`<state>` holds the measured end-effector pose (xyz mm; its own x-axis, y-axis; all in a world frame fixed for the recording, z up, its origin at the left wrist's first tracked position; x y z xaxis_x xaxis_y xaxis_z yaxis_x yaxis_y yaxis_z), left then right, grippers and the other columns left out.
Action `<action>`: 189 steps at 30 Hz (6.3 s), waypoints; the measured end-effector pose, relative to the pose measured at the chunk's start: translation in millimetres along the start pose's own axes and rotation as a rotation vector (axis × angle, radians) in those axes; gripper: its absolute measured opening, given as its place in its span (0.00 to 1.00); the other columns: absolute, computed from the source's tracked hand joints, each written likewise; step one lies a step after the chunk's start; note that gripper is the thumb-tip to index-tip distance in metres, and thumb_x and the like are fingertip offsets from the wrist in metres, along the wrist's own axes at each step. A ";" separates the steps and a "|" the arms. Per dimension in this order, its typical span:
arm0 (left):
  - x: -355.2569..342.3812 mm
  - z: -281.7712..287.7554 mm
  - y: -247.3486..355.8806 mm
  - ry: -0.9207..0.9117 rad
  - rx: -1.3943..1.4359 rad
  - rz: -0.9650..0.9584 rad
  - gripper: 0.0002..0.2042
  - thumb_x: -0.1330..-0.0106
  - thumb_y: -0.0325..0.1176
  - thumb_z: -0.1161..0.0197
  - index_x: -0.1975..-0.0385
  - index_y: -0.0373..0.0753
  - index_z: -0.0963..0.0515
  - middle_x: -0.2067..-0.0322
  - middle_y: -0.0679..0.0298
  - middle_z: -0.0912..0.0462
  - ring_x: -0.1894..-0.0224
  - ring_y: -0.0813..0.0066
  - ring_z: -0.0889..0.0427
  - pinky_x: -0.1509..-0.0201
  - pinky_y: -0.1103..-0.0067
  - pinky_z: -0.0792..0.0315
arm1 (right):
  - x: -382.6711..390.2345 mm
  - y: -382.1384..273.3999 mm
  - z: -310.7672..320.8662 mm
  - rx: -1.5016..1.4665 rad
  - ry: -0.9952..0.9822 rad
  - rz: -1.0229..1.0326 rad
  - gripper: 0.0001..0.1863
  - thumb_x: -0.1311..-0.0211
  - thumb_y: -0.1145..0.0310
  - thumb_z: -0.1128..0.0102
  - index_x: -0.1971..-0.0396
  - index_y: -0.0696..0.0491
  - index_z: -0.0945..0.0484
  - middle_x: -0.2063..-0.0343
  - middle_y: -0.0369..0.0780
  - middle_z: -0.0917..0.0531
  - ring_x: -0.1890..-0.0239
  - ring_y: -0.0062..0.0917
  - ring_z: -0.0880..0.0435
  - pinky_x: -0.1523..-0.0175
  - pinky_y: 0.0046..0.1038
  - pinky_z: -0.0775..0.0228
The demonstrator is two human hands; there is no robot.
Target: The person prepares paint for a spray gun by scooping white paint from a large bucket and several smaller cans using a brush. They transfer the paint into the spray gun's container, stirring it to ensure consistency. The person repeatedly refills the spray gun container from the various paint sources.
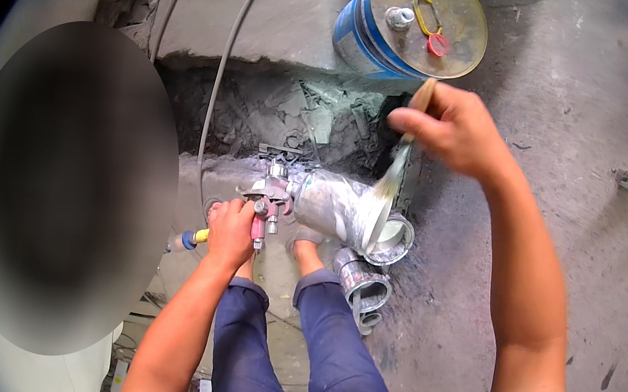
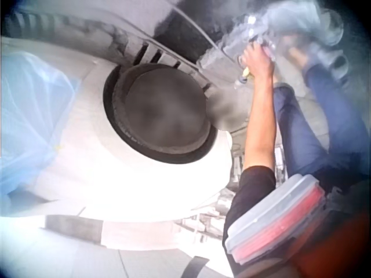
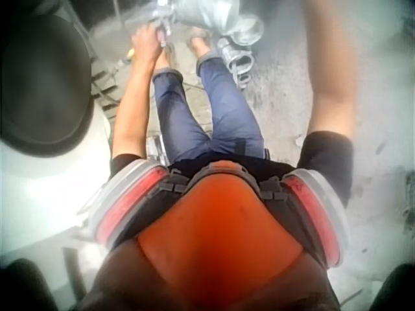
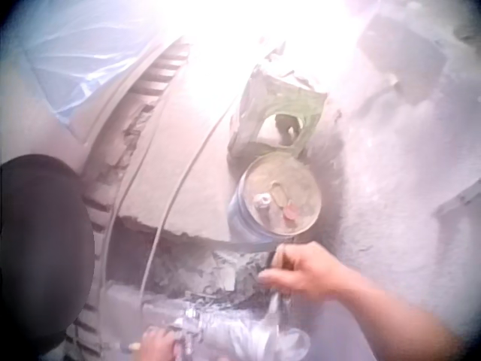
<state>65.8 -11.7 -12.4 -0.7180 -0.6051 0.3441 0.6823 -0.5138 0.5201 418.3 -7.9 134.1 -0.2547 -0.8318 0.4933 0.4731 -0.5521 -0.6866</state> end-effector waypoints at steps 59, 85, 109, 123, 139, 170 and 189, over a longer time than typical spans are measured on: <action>-22.1 -6.0 4.0 -0.336 0.248 0.396 0.12 0.40 0.37 0.41 0.62 0.36 0.24 0.65 0.46 0.18 0.59 0.43 0.20 0.56 0.60 0.28 | 111.9 -27.9 -46.8 0.168 0.762 0.649 0.13 0.54 0.73 0.29 0.69 0.52 0.25 0.78 0.37 0.23 0.77 0.31 0.23 0.70 0.31 0.32; -11.6 47.2 15.5 -1.055 0.863 0.535 0.13 0.39 0.39 0.32 0.78 0.40 0.27 0.84 0.72 0.31 0.82 0.83 0.36 0.79 0.82 0.45 | 86.2 108.8 -32.3 -1.390 0.630 0.008 0.07 0.34 0.66 0.41 0.63 0.53 0.26 0.74 0.33 0.22 0.73 0.15 0.24 0.67 0.22 0.30; 3.7 31.1 -13.6 -0.127 0.240 0.041 0.06 0.46 0.22 0.42 0.68 0.36 0.24 0.73 0.52 0.21 0.68 0.47 0.21 0.64 0.66 0.27 | 93.4 82.4 -4.4 -1.056 0.499 -0.183 0.11 0.37 0.63 0.38 0.66 0.54 0.27 0.76 0.34 0.22 0.77 0.14 0.25 0.71 0.18 0.31; -4.6 31.6 -17.1 0.030 0.225 -0.042 0.07 0.43 0.22 0.42 0.64 0.35 0.24 0.75 0.54 0.23 0.73 0.53 0.23 0.66 0.71 0.28 | 81.7 48.9 -16.2 -0.978 0.376 -0.113 0.11 0.37 0.62 0.38 0.66 0.55 0.26 0.76 0.34 0.21 0.77 0.14 0.25 0.70 0.19 0.31; -11.8 27.6 -26.2 0.037 0.184 -0.049 0.13 0.48 0.19 0.45 0.62 0.36 0.25 0.71 0.54 0.21 0.68 0.50 0.21 0.64 0.69 0.27 | 70.5 -22.8 -80.7 0.222 -0.058 0.531 0.08 0.50 0.66 0.39 0.69 0.48 0.20 0.73 0.37 0.21 0.66 0.33 0.19 0.63 0.34 0.25; -10.0 23.5 -37.4 0.047 0.158 -0.084 0.16 0.51 0.22 0.38 0.59 0.38 0.26 0.70 0.53 0.22 0.66 0.46 0.22 0.63 0.65 0.27 | 117.6 -29.5 -43.0 0.067 -0.085 0.448 0.13 0.48 0.68 0.35 0.61 0.53 0.21 0.74 0.39 0.21 0.70 0.36 0.20 0.67 0.35 0.27; -13.6 26.6 -20.5 0.006 0.212 -0.057 0.16 0.52 0.21 0.38 0.60 0.38 0.25 0.70 0.52 0.22 0.65 0.46 0.22 0.62 0.65 0.27 | 96.6 -23.4 -67.7 0.072 0.119 0.491 0.12 0.49 0.70 0.33 0.62 0.51 0.19 0.75 0.38 0.20 0.76 0.32 0.22 0.72 0.32 0.29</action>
<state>57.9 23.3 -6.9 -0.7534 -0.5825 0.3051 0.5958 -0.4085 0.6914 325.5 -79.3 161.6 -0.0802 -0.9953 0.0544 0.6174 -0.0924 -0.7812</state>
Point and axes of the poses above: each hand's wrist, its own x-axis away from the middle knuckle, its own z-axis out of the back of the hand, y = z × x, the point moved 5 cm from there along -x, towards the middle knuckle
